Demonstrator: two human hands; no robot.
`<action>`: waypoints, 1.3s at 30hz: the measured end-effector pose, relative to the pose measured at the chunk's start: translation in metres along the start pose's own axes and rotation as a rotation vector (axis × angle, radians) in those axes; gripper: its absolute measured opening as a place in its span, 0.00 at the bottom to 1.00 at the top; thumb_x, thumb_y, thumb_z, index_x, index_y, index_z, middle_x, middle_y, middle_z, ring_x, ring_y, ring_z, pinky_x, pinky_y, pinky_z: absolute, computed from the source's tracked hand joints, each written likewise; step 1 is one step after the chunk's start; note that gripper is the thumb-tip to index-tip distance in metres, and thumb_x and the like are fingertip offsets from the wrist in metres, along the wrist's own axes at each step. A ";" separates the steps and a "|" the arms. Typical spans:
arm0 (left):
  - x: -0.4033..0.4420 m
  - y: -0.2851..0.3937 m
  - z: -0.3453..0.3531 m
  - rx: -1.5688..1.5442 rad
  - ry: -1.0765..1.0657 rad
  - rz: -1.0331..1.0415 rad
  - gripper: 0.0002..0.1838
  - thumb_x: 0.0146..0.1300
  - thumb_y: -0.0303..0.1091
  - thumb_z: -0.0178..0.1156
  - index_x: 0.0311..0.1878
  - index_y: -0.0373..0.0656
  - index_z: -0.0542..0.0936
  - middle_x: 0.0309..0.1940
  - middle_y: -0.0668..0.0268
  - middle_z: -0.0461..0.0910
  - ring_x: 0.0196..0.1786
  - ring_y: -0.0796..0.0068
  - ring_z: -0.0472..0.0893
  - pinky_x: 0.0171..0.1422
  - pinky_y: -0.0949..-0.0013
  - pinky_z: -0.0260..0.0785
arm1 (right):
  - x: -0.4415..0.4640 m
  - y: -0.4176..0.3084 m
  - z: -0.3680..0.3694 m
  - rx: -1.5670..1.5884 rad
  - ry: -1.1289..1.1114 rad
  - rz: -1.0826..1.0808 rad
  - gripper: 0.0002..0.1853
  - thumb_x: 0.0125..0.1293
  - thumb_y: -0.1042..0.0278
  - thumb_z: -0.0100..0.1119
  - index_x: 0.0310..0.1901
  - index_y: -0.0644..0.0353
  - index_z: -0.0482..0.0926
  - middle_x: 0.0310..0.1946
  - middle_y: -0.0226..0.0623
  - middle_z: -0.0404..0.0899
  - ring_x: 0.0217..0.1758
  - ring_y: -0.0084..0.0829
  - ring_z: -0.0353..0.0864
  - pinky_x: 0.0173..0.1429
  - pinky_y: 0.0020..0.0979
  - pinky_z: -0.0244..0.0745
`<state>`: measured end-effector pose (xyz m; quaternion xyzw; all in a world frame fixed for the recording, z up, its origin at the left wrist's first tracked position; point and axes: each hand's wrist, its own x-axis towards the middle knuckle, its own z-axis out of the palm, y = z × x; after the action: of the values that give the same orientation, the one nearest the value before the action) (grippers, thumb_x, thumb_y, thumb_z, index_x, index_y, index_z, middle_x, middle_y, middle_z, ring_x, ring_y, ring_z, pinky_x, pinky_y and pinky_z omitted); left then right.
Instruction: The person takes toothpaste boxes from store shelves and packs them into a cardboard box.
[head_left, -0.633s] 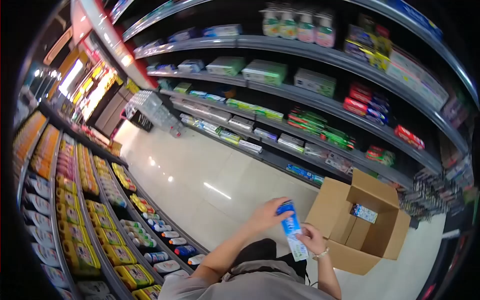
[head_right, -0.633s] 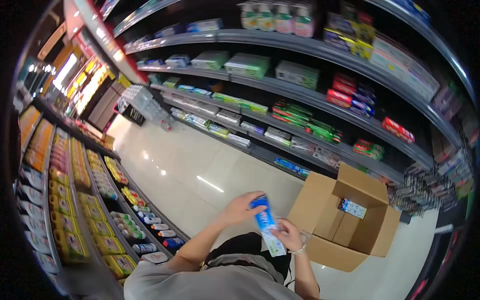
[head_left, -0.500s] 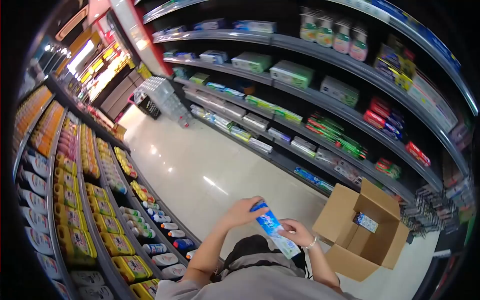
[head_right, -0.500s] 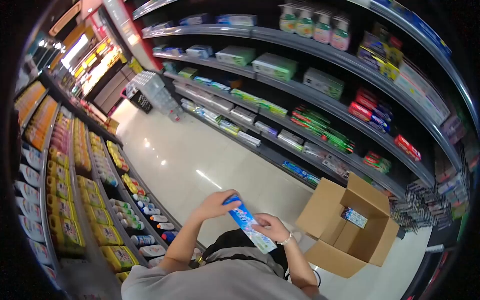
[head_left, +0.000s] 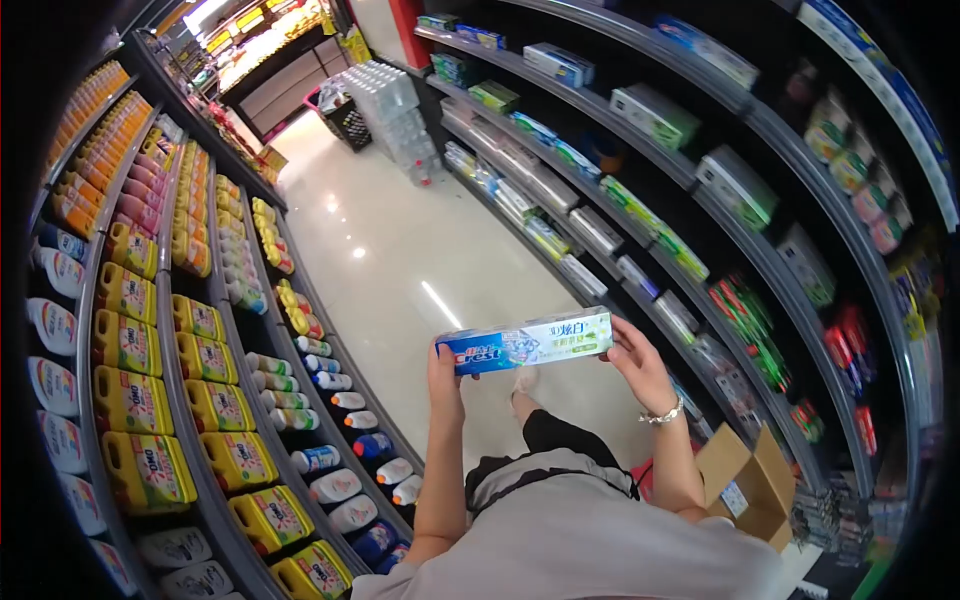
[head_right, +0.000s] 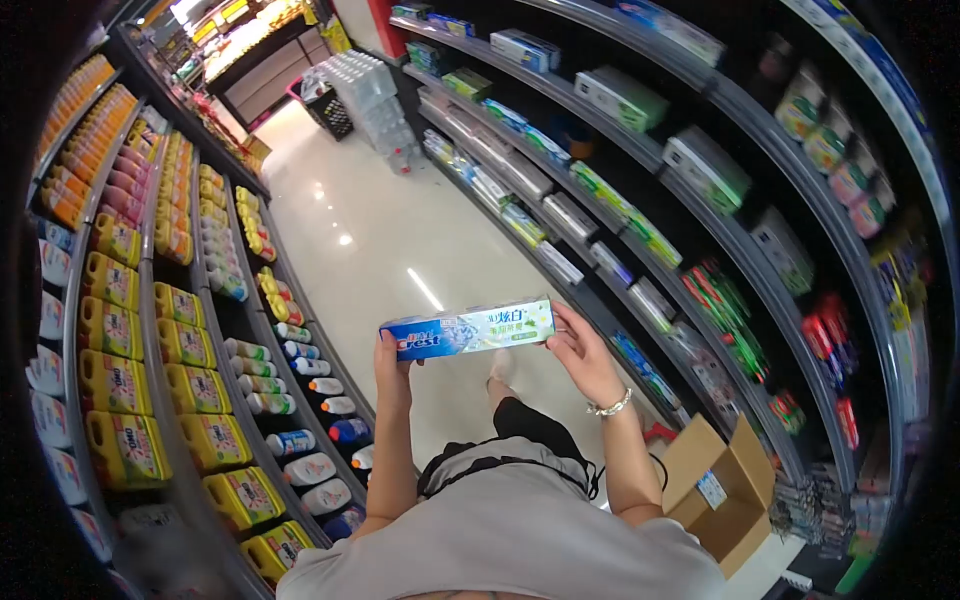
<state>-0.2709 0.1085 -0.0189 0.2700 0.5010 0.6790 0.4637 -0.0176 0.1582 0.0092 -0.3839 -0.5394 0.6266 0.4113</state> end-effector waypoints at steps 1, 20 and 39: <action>0.018 -0.002 -0.005 0.013 -0.026 0.001 0.21 0.66 0.50 0.39 0.46 0.40 0.65 0.34 0.64 0.72 0.32 0.78 0.72 0.35 0.75 0.66 | 0.024 0.000 0.006 0.066 -0.026 -0.029 0.27 0.60 0.74 0.51 0.61 0.63 0.57 0.51 0.40 0.68 0.42 0.24 0.72 0.47 0.23 0.68; 0.349 -0.008 0.134 0.143 -0.422 -0.046 0.34 0.63 0.54 0.43 0.62 0.36 0.55 0.51 0.58 0.66 0.47 0.71 0.71 0.45 0.68 0.67 | 0.298 -0.075 -0.049 -0.805 0.574 -0.270 0.25 0.60 0.71 0.48 0.59 0.63 0.58 0.53 0.50 0.65 0.55 0.46 0.67 0.56 0.34 0.63; 0.431 0.086 0.437 0.640 -0.888 1.282 0.20 0.58 0.33 0.52 0.51 0.33 0.64 0.49 0.51 0.66 0.53 0.55 0.64 0.62 0.56 0.49 | 0.317 -0.177 -0.165 -1.268 1.712 -0.321 0.26 0.57 0.68 0.50 0.57 0.68 0.58 0.56 0.49 0.62 0.61 0.44 0.60 0.66 0.47 0.42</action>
<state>-0.1212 0.6785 0.1732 0.8626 0.1898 0.4670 0.0435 0.0368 0.5269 0.1524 -0.7627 -0.3429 -0.3054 0.4554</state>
